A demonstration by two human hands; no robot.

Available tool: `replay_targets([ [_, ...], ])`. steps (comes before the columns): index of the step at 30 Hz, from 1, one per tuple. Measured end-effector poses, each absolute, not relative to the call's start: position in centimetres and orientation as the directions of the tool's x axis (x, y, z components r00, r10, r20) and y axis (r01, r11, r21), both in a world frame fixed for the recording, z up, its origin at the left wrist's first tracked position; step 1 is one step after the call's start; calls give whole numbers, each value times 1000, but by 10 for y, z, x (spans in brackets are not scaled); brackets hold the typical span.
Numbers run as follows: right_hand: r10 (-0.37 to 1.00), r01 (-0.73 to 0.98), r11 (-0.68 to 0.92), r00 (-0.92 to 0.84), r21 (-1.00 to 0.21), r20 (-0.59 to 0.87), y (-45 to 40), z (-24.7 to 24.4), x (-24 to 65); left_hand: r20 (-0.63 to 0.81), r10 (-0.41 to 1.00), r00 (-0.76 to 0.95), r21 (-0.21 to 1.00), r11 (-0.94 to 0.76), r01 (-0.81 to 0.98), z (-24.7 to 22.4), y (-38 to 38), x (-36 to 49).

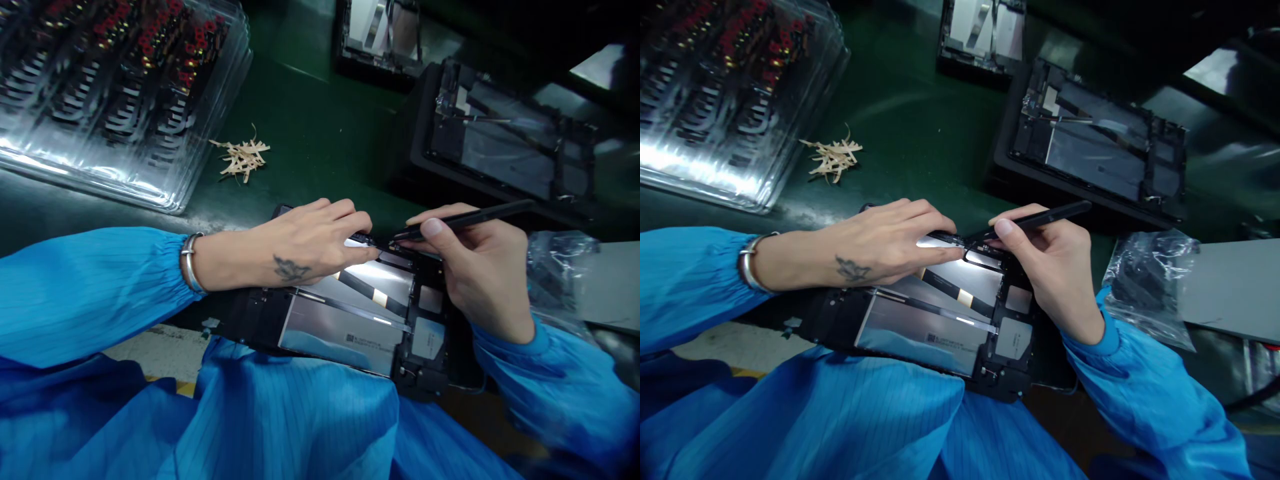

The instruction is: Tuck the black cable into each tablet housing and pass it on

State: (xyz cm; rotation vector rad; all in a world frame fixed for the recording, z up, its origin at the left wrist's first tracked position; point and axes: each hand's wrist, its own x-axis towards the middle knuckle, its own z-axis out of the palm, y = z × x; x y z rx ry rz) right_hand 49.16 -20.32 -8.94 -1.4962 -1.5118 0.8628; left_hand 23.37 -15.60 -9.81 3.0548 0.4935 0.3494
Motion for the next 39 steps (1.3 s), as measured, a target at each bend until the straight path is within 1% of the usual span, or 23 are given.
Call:
replay_targets([
  [3,993,508,85,25,-857,113,-205,-88,493,228,314,922,63,-949,308,-99,-156,233],
  [7,986,526,134,17,-840,168,-206,-87,493,257,312,915,86,-950,300,-100,-156,233],
  [11,968,607,232,-69,-760,241,-206,-84,491,256,306,917,65,-952,299,-101,-156,232],
  [13,963,637,255,-99,-728,251,-206,-82,490,253,302,919,57,-953,297,-101,-156,233],
  [17,962,649,263,-125,-714,241,-206,-80,488,247,297,922,48,-954,295,-99,-156,233],
  [21,944,637,322,-158,-700,291,-207,-80,487,231,295,927,44,-955,293,-97,-155,233],
  [23,940,632,330,-154,-701,303,-207,-82,487,241,296,924,46,-955,294,-98,-155,232],
  [26,947,625,301,-106,-720,303,-206,-85,488,264,298,917,42,-954,297,-105,-157,233],
  [28,956,562,262,-40,-785,290,-205,-88,489,275,288,917,26,-956,292,-107,-159,233],
  [30,966,439,211,42,-873,254,-203,-92,489,288,290,913,-13,-952,306,-101,-158,233],
  [31,971,371,184,77,-910,228,-202,-93,489,286,318,904,-38,-939,342,-94,-153,231],
  [32,974,311,159,108,-937,201,-201,-95,488,272,382,883,-58,-909,412,-85,-144,229],
  [34,977,215,128,142,-968,161,-199,-98,487,234,594,769,-51,-783,620,-62,-113,223],
  [35,977,179,122,151,-976,150,-198,-99,487,209,711,671,-33,-681,732,-50,-91,219],
  [36,977,154,120,155,-981,144,-198,-100,487,193,801,567,27,-582,813,-39,-66,214],
  [38,978,129,123,152,-984,143,-197,-102,487,187,887,423,83,-444,892,-25,-10,206],
  [39,979,127,126,142,-984,143,-197,-103,488,148,918,367,142,-387,911,-21,17,202],
])
